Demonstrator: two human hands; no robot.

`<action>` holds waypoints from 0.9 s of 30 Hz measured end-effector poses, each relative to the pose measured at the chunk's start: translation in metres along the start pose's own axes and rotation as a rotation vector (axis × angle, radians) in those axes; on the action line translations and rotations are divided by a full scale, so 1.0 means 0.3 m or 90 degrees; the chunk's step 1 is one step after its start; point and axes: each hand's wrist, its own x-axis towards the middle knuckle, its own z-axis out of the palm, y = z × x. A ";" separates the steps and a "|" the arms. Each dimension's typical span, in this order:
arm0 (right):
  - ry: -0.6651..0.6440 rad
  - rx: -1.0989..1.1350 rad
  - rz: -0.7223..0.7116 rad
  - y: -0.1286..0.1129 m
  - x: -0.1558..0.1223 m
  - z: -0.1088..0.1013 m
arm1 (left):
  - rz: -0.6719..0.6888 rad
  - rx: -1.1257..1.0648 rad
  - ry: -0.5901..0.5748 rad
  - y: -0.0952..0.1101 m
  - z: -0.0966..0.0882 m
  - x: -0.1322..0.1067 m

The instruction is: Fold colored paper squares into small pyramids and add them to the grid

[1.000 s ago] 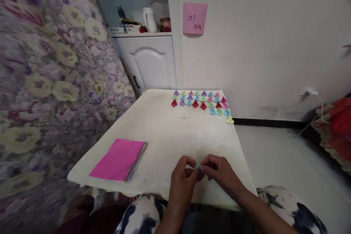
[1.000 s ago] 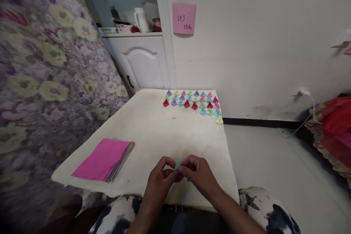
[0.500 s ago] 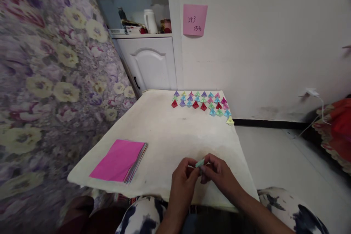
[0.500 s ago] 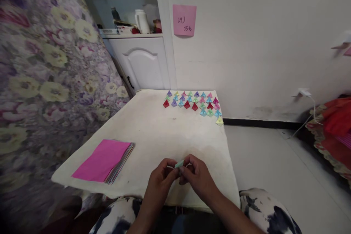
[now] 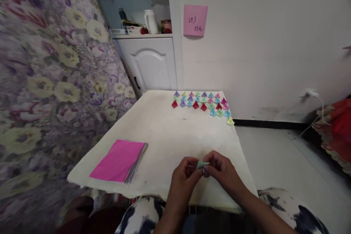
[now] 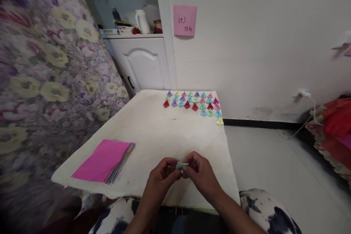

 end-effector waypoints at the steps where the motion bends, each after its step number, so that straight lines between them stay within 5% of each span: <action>1: 0.002 0.013 -0.008 -0.002 0.001 -0.002 | -0.013 -0.045 -0.020 0.001 -0.002 0.002; 6: 0.003 0.030 -0.029 -0.008 0.006 -0.011 | -0.045 -0.189 -0.074 -0.004 -0.006 -0.003; 12: 0.014 -0.094 -0.048 -0.006 -0.001 -0.010 | -0.075 -0.251 -0.057 -0.003 -0.012 -0.008; 27: 0.042 -0.195 -0.076 -0.016 -0.013 -0.003 | -0.028 -0.180 -0.027 0.000 -0.023 -0.004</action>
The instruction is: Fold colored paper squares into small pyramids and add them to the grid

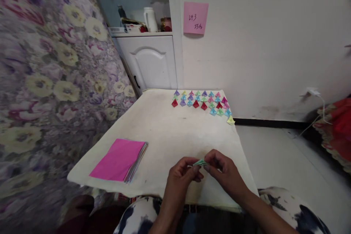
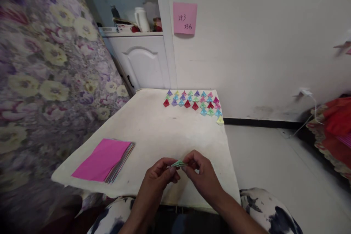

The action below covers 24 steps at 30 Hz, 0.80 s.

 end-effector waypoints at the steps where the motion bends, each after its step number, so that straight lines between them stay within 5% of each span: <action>1: 0.003 -0.003 -0.004 0.001 0.000 0.001 | -0.004 -0.010 0.006 0.000 -0.001 0.000; 11: 0.009 -0.067 -0.061 -0.008 -0.001 -0.009 | -0.032 -0.044 0.026 0.004 0.007 -0.001; 24: -0.001 -0.067 -0.041 -0.018 -0.016 -0.001 | 0.006 0.092 0.058 0.015 0.021 -0.001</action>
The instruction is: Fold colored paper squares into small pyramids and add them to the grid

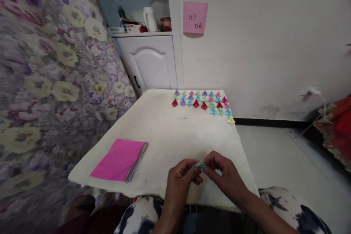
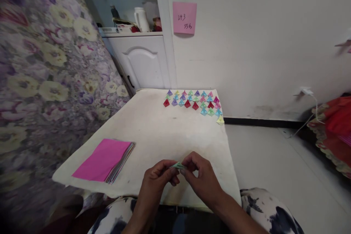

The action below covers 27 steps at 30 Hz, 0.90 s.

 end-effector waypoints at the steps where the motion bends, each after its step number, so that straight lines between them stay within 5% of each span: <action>1: 0.000 -0.001 -0.001 0.001 0.000 0.000 | -0.002 -0.008 -0.002 -0.004 -0.002 0.001; 7: 0.018 -0.031 -0.022 0.010 0.003 -0.006 | -0.018 -0.024 -0.044 -0.010 -0.012 0.005; 16: 0.021 -0.116 -0.152 0.036 0.004 -0.004 | 0.034 0.094 0.022 0.003 -0.005 0.005; 27: 0.000 -0.136 -0.156 0.045 0.006 0.000 | 0.059 0.170 0.031 -0.001 -0.006 0.002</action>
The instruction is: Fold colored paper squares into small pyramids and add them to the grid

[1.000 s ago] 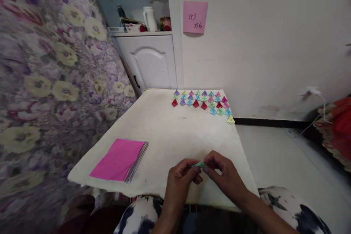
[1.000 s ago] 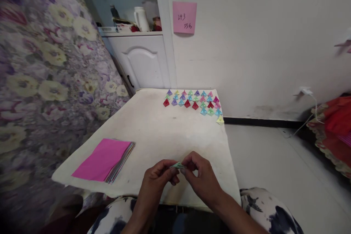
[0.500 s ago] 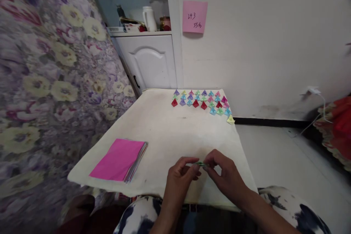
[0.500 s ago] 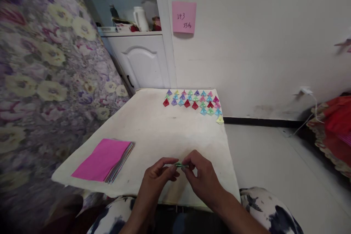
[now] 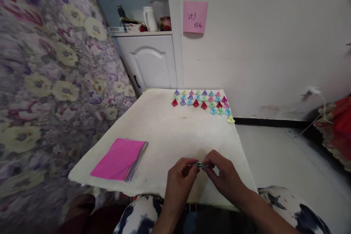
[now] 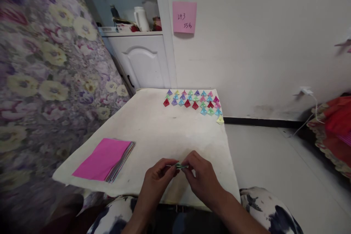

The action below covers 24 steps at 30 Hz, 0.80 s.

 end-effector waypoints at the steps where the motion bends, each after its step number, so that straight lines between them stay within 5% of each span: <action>1: -0.002 -0.003 0.000 0.000 -0.001 0.001 | 0.008 0.023 0.003 0.001 -0.001 -0.001; 24: -0.031 -0.083 0.010 -0.005 -0.003 0.018 | 0.039 0.187 0.039 -0.014 -0.010 -0.006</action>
